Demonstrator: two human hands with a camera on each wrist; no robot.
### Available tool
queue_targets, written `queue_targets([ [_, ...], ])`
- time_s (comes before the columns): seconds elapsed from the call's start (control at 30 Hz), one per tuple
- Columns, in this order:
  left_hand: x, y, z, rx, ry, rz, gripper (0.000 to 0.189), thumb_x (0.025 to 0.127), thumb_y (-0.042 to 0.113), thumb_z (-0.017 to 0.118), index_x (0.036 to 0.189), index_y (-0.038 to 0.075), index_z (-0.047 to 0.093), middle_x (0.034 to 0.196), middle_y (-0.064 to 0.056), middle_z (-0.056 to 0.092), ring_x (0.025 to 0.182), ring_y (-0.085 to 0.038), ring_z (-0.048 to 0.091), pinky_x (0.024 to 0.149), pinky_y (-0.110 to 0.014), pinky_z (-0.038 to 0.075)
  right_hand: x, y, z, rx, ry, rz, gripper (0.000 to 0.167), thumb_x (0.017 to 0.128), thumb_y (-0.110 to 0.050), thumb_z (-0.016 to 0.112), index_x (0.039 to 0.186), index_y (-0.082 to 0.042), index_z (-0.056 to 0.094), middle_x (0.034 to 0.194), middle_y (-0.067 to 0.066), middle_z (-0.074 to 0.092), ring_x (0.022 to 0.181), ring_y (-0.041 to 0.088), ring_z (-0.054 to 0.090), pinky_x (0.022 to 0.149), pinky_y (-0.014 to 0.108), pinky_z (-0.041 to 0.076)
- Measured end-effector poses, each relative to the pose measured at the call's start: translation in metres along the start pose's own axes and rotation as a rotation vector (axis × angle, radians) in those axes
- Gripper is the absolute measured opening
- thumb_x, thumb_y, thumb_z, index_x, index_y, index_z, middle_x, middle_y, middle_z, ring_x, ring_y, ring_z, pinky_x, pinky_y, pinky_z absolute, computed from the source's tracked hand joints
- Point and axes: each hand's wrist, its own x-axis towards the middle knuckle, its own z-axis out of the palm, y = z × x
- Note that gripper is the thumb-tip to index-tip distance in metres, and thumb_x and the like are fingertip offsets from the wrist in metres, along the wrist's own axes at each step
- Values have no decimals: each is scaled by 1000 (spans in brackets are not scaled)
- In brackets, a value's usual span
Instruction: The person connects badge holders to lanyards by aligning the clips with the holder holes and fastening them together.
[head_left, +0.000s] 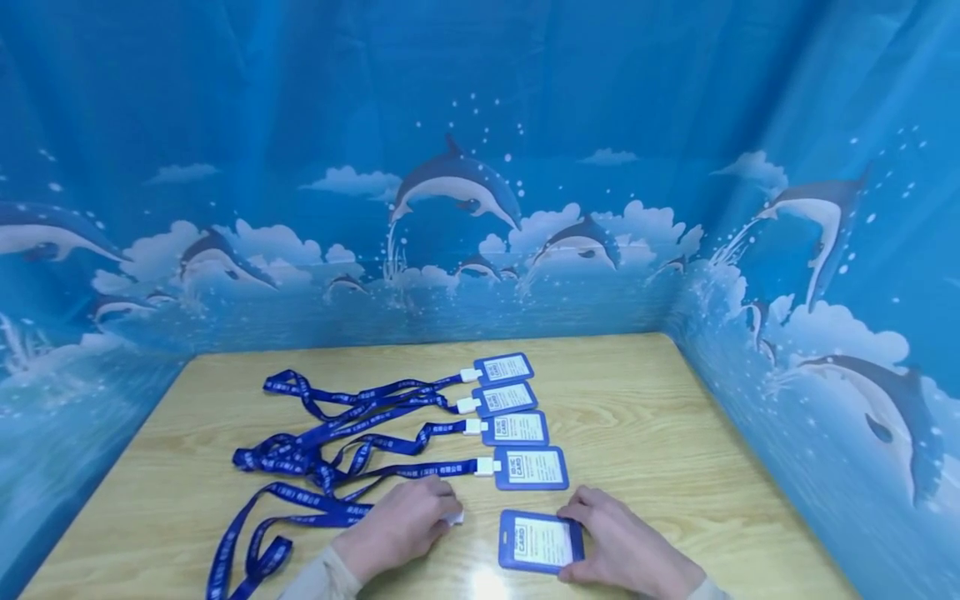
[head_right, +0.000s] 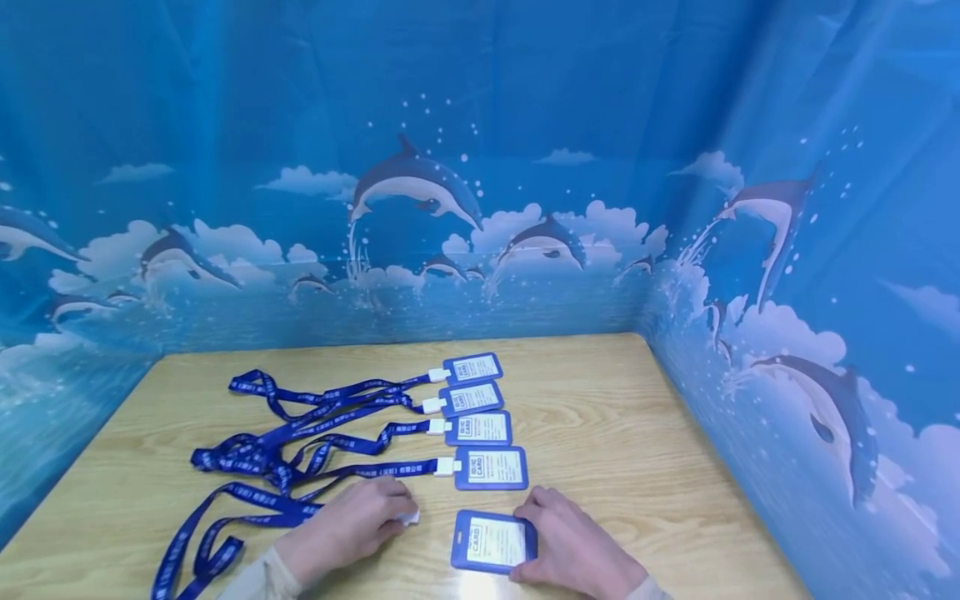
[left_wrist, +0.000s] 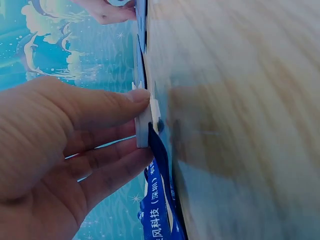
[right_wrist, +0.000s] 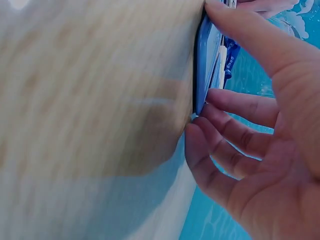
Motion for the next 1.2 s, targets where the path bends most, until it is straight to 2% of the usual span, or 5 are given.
queue_targets([
  [0.33, 6, 3, 5, -18, 38, 29, 23, 86, 15, 78, 108, 20, 77, 105, 4, 74, 96, -9, 67, 84, -24, 58, 9, -1, 7, 22, 113, -44, 66, 70, -52, 87, 117, -8, 73, 108, -5, 61, 90, 4, 55, 80, 29, 57],
  [0.6, 13, 7, 10, -18, 54, 93, 19, 85, 15, 79, 104, 19, 78, 101, 5, 74, 90, -5, 64, 83, -19, 56, 16, -2, 9, 79, 82, -36, 67, 72, -48, 86, 123, -6, 71, 117, 0, 61, 98, 10, 58, 86, 33, 57],
  [0.9, 19, 15, 12, 25, -3, 107, 16, 88, 16, 77, 104, 20, 79, 99, 3, 72, 87, -5, 63, 77, -16, 55, 19, -3, 10, 121, 62, -40, 69, 73, -49, 86, 123, -4, 70, 115, -1, 60, 95, 8, 58, 83, 29, 57],
  [1.07, 21, 17, 13, 48, -24, 100, 14, 89, 18, 75, 103, 20, 79, 98, 3, 72, 87, -6, 63, 76, -16, 54, 20, -6, 7, 94, 2, -31, 73, 75, -53, 82, 129, -6, 67, 115, 0, 60, 94, 7, 56, 81, 28, 55],
  [1.2, 22, 21, 12, 128, -43, 119, 15, 87, 16, 77, 101, 19, 79, 97, 2, 72, 84, -7, 63, 74, -17, 55, 21, -7, 7, 59, -12, -55, 76, 77, -54, 79, 134, -5, 64, 115, 1, 58, 93, 6, 52, 79, 26, 53],
])
